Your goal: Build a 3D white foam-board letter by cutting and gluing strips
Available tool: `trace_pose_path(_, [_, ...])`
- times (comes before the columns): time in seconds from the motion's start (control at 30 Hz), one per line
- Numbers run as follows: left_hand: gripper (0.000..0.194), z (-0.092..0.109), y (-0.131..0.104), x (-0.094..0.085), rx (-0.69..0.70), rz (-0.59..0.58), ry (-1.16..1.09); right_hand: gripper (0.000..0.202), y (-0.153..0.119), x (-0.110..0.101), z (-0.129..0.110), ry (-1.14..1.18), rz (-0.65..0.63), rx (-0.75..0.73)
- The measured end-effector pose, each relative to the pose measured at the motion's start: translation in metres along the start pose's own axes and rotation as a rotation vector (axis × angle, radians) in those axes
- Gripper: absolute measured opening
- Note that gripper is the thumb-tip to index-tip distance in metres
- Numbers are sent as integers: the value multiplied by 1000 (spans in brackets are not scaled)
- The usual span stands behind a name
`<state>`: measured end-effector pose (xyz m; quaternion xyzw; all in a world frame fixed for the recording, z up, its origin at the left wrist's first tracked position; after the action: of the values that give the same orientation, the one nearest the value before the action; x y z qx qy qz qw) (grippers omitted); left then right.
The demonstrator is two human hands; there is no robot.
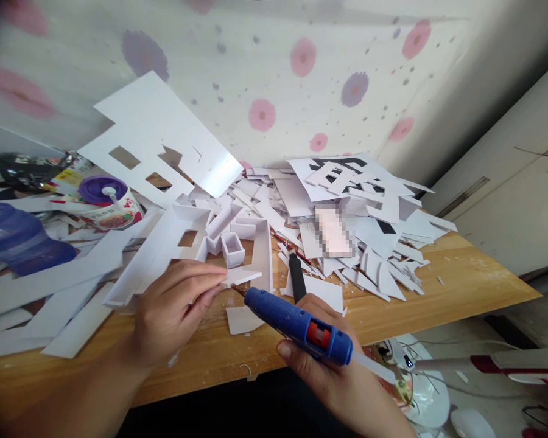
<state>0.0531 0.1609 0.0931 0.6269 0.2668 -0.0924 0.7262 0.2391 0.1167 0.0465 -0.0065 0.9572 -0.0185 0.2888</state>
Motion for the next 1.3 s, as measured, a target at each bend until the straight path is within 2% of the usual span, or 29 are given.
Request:
trace_pose_path(0.67, [29,1,0,-1,3,8,-30,17,-1,-10,17,41,77,35])
trace_pose_path(0.97, [29,1,0,-2,0,11,-20,15,-2,-15,15,-13,117,7])
trace_pose_path(1.3, [28,2,0,-4,18,18,-22,21,-2,-20,28,8,152,68])
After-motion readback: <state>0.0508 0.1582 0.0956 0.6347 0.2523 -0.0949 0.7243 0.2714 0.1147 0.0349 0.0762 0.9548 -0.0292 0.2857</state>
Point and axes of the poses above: each hand's wrist, its own y-axis towards the middle knuckle, its own x-axis out of the palm, z = x × y, the point moved 10 cm from there along y, towards the middle knuckle, and after that the axes turned 14 degrees about x, right-handed, at the moved point
